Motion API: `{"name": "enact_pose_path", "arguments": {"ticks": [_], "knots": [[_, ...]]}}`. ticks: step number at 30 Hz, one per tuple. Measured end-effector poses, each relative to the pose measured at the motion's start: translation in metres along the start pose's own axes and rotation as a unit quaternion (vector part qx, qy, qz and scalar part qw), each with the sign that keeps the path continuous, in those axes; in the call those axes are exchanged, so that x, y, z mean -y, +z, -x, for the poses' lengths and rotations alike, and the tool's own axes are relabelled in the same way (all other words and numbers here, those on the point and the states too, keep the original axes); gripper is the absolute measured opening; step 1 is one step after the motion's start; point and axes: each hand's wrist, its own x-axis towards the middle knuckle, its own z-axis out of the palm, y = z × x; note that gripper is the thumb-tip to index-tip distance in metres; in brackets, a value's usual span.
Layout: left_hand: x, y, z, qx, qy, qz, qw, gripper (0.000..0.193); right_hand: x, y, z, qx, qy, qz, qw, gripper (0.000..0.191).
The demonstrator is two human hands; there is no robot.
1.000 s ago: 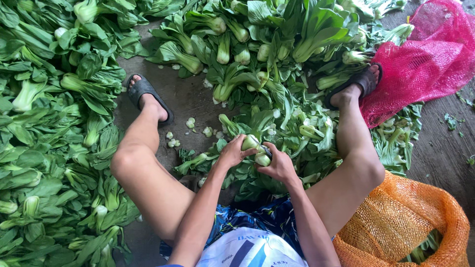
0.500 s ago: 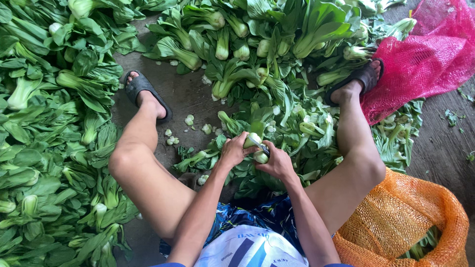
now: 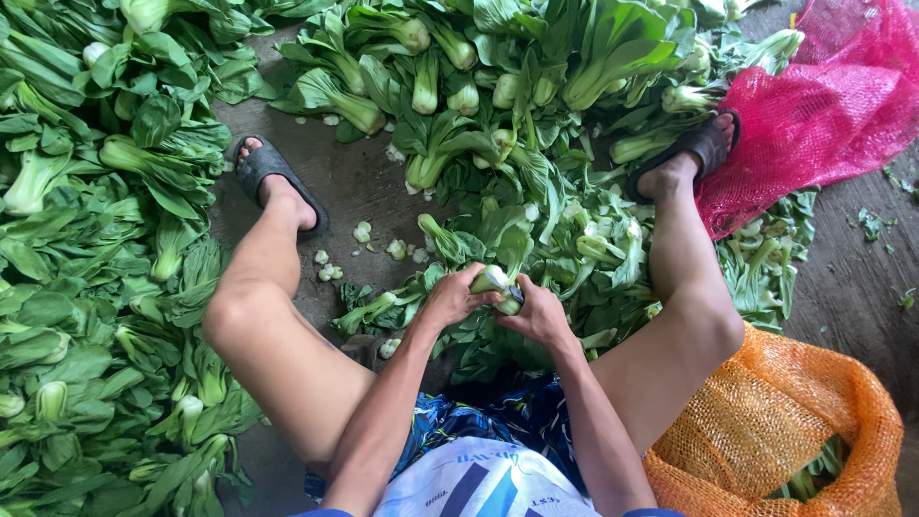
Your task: The person sits on the floor among large piles of leafy green vegetables and trims the root ends off bok choy heads one at a time using a small knife. They toss trimmed heads toward an orange mesh sack and discard cut stems onto the floor.
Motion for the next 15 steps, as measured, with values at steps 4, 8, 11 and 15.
{"name": "enact_pose_path", "arguments": {"ticks": [4, 8, 11, 15], "knots": [[-0.003, 0.002, 0.001, 0.004, 0.025, 0.081, 0.996, 0.094, -0.017, -0.005, -0.006, -0.053, 0.0, -0.068, 0.996, 0.085], [0.002, 0.008, -0.001, -0.006, 0.024, 0.132, 0.991, 0.09, -0.021, -0.014, -0.01, -0.045, 0.013, -0.229, 0.972, 0.079], [0.009, 0.015, -0.005, -0.019, 0.028, 0.203, 0.979, 0.088, -0.013, -0.015, -0.006, -0.018, 0.015, -0.418, 0.908, 0.076], [0.014, 0.018, -0.01, -0.057, 0.063, 0.13, 0.988, 0.084, 0.001, -0.013, -0.003, 0.0, 0.024, -0.458, 0.889, 0.076]]}}
